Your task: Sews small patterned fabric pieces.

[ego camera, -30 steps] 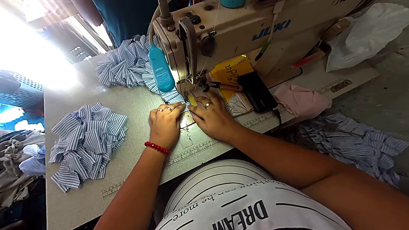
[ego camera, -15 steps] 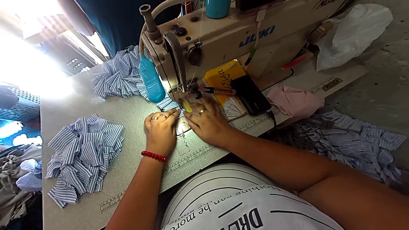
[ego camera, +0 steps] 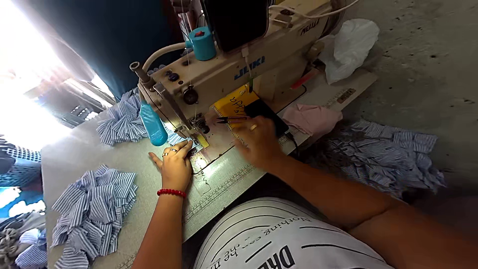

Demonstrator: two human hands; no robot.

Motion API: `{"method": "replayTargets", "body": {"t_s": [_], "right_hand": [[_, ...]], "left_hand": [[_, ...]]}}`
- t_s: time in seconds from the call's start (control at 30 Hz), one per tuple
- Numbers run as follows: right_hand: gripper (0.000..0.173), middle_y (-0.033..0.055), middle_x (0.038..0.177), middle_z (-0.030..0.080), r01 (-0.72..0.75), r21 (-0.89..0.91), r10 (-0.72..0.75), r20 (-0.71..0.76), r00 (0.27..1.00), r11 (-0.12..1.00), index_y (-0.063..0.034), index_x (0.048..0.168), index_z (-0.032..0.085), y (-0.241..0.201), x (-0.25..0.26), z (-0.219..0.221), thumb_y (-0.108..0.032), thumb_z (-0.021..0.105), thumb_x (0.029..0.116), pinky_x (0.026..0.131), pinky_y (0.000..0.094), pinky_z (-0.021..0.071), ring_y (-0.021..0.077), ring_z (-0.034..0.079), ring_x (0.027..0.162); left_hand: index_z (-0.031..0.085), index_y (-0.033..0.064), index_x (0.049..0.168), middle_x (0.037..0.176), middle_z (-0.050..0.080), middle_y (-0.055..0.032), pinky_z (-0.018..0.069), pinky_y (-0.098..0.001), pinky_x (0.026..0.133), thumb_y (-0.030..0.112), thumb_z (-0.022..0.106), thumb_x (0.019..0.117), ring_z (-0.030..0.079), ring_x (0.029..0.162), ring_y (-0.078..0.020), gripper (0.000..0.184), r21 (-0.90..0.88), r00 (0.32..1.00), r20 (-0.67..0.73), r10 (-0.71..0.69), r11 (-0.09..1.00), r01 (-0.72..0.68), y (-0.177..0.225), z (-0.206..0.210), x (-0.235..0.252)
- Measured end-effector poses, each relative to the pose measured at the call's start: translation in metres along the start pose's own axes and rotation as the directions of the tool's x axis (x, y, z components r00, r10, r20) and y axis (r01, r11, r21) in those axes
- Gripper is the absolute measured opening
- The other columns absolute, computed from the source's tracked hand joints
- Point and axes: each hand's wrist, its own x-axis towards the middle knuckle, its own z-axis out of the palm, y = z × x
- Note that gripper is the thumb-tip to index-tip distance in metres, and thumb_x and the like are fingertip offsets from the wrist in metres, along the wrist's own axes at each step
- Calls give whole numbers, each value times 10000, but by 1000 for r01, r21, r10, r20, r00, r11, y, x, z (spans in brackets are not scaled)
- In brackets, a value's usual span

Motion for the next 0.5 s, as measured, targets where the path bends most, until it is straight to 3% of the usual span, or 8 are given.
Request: {"method": "replayTargets", "body": {"t_s": [0.17,0.3,0.4,0.5], "right_hand": [[268,194,1120,689,-190,-6,188,-102,977,982,-80,1122,763,62,-13,-36,-244,586,1005,906,627,471,441,598,1106],[272,204,1113,680,-221,21,222,-104,970,975,-54,1109,763,70,-27,-42,-221,575,1007,929,604,472,432,591,1091],[280,213,1072,683,-124,117,135,-92,987,985,-31,1086,764,53,-39,-30,-209,564,1004,908,580,488,419,610,1042],[305,171,1025,710,34,228,-24,-44,999,973,-72,1051,789,30,-59,-2,-245,541,1008,922,574,502,387,635,1037]], "left_hand": [[724,221,1308,1384,660,-9,74,-843,1082,-18,464,982,560,1334,-343,481,18,999,19,-32,999,32,0,-3,3],[726,219,1306,1366,670,-30,94,-830,1098,-6,494,986,568,1322,-346,455,43,999,14,-51,998,51,4,-4,6],[704,199,1337,1359,672,-57,151,-804,1120,-10,509,972,573,1315,-358,463,59,999,19,-43,997,41,3,-3,5],[664,173,1385,1439,621,-72,255,-696,1165,-5,483,985,541,1362,-336,473,-22,998,64,-4,1000,5,-5,-11,-3]]}}
